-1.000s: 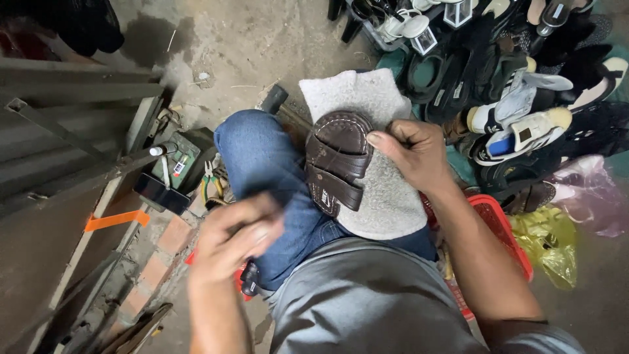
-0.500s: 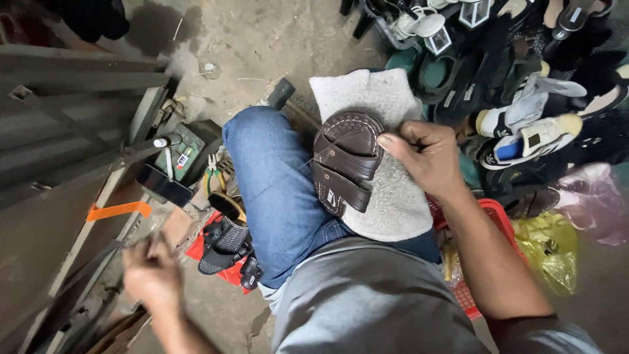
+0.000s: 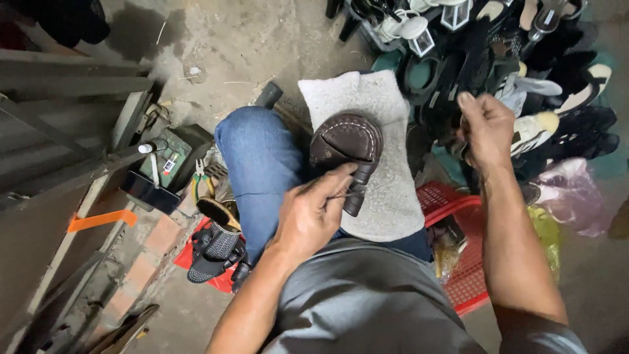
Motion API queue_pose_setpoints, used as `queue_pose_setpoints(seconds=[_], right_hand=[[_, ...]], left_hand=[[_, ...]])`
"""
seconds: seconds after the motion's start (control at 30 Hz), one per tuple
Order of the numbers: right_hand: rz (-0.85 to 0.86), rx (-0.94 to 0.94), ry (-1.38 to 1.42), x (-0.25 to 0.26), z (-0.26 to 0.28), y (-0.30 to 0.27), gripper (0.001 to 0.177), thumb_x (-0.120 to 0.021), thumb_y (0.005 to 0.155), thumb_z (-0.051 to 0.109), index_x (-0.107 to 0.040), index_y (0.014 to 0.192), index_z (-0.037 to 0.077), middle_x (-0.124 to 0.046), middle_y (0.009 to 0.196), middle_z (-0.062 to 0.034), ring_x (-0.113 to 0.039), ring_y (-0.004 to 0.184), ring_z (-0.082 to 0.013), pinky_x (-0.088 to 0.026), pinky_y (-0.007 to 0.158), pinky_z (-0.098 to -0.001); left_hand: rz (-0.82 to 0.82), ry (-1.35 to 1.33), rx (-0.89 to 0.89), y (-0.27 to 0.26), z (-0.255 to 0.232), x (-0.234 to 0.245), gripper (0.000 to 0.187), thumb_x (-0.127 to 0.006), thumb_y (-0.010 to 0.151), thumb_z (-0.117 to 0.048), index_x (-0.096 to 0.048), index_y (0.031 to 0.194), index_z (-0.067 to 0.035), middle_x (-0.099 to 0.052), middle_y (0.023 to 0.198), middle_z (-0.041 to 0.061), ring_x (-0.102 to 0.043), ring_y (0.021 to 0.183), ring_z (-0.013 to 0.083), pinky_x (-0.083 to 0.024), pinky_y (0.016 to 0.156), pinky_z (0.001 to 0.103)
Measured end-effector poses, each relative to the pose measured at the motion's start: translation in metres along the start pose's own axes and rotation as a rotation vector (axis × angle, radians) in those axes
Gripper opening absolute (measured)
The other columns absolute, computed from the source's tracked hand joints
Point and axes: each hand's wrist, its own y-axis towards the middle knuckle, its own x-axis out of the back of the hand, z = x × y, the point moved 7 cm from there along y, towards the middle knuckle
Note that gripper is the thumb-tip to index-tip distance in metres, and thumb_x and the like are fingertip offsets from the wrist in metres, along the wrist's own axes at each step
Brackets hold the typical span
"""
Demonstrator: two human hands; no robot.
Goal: Hand-sewing the leather strap of a brown sandal using a needle and thread in a repair shop.
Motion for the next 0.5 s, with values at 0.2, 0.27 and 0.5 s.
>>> queue_pose_setpoints(seconds=[0.2, 0.27, 0.5], right_hand=[[0.143, 0.338, -0.613, -0.04, 0.042, -0.043, 0.033, -0.089, 0.097, 0.015, -0.07, 0.118, 0.0, -0.062, 0.089, -0.0194, -0.065, 0.083, -0.0375, -0.054, 0.076, -0.0462], [0.158, 0.458, -0.618, -0.063, 0.091, -0.062, 0.031, -0.084, 0.099, 0.014, -0.069, 0.123, 0.001, -0.063, 0.105, -0.0188, -0.062, 0.1, -0.0397, -0.049, 0.09, -0.049], [0.464, 0.857, -0.45, -0.135, 0.18, -0.107, 0.046, -0.064, 0.092, 0.005, -0.06, 0.136, 0.015, -0.047, 0.156, -0.0168, -0.029, 0.15, -0.0457, -0.024, 0.124, -0.0642]], left_hand=[[-0.025, -0.046, -0.007, -0.011, 0.015, -0.015, 0.036, -0.062, 0.095, -0.004, -0.073, 0.128, -0.016, -0.079, 0.085, 0.009, -0.078, 0.087, 0.0307, -0.062, 0.074, 0.04], [-0.014, -0.017, -0.026, -0.005, 0.006, -0.014, 0.039, -0.062, 0.095, -0.003, -0.071, 0.13, -0.016, -0.076, 0.081, 0.008, -0.077, 0.082, 0.0306, -0.062, 0.072, 0.041], [-0.015, -0.035, -0.115, 0.011, -0.022, -0.008, 0.038, -0.059, 0.096, 0.0, -0.071, 0.13, -0.012, -0.075, 0.081, 0.013, -0.075, 0.078, 0.0367, -0.06, 0.066, 0.042]])
